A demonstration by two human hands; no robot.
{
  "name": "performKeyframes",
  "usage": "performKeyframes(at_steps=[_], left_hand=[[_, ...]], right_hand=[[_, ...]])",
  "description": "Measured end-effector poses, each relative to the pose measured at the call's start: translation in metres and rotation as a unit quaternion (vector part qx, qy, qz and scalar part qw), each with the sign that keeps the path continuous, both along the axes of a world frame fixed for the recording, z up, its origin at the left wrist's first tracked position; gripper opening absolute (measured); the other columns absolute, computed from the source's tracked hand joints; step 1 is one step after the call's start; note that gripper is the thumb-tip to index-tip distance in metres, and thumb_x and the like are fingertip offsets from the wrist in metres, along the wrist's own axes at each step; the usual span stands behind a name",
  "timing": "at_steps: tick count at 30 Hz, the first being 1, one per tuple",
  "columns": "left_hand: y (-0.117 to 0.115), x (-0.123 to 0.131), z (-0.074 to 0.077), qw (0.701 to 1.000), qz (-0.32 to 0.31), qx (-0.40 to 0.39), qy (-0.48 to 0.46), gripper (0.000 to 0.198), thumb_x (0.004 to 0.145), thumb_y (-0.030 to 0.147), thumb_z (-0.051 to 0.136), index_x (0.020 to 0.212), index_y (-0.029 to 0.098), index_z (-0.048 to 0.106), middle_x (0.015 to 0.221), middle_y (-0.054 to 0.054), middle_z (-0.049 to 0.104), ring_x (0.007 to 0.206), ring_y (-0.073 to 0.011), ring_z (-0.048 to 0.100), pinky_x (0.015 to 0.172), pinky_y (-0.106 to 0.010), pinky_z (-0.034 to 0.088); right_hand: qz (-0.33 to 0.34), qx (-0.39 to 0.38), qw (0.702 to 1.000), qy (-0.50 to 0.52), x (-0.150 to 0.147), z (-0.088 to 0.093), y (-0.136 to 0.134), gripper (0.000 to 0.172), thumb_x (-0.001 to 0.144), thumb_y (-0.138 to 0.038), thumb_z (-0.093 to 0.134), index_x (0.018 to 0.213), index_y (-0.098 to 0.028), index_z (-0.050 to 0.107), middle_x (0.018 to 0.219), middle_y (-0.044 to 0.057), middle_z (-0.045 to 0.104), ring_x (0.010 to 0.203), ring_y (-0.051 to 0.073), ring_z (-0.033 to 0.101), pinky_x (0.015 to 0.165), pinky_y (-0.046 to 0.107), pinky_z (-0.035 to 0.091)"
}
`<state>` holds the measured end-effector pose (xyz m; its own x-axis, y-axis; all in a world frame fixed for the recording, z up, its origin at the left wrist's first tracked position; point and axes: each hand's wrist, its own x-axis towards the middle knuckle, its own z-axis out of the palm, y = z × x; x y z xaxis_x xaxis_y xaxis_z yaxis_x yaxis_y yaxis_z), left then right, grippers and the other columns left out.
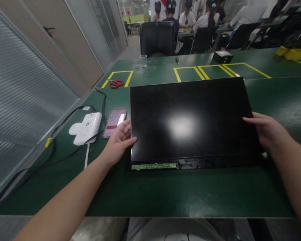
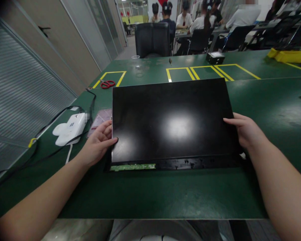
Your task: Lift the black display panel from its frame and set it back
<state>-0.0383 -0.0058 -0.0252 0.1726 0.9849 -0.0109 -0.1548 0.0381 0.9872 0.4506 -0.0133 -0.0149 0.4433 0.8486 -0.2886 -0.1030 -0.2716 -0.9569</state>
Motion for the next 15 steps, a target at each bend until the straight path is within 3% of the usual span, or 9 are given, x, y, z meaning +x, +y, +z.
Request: performKeyframes(at_steps=[6,15], left_hand=[[0.0,0.001,0.001,1.0,0.011,-0.012,-0.011,0.065,0.072,0.013,0.088,0.132,0.024,0.065,0.138,-0.01,0.073,0.132,-0.0286,0.067,0.112,-0.039,0.054],[0.0,0.001,0.0,1.0,0.017,-0.014,-0.011,0.068,0.071,0.013,0.088,0.133,0.024,0.065,0.137,-0.009,0.074,0.135,-0.0293,0.066,0.116,-0.042,0.052]], right_hand=[[0.003,0.018,1.0,-0.024,-0.007,0.001,-0.001,0.043,0.05,-0.016,0.083,0.09,-0.029,0.082,0.095,0.003,0.084,0.075,0.025,0.078,0.059,0.032,0.063],[0.005,0.025,0.999,-0.021,-0.016,0.007,-0.001,0.043,0.046,-0.014,0.084,0.087,-0.029,0.082,0.09,0.002,0.083,0.071,0.023,0.076,0.057,0.029,0.062]])
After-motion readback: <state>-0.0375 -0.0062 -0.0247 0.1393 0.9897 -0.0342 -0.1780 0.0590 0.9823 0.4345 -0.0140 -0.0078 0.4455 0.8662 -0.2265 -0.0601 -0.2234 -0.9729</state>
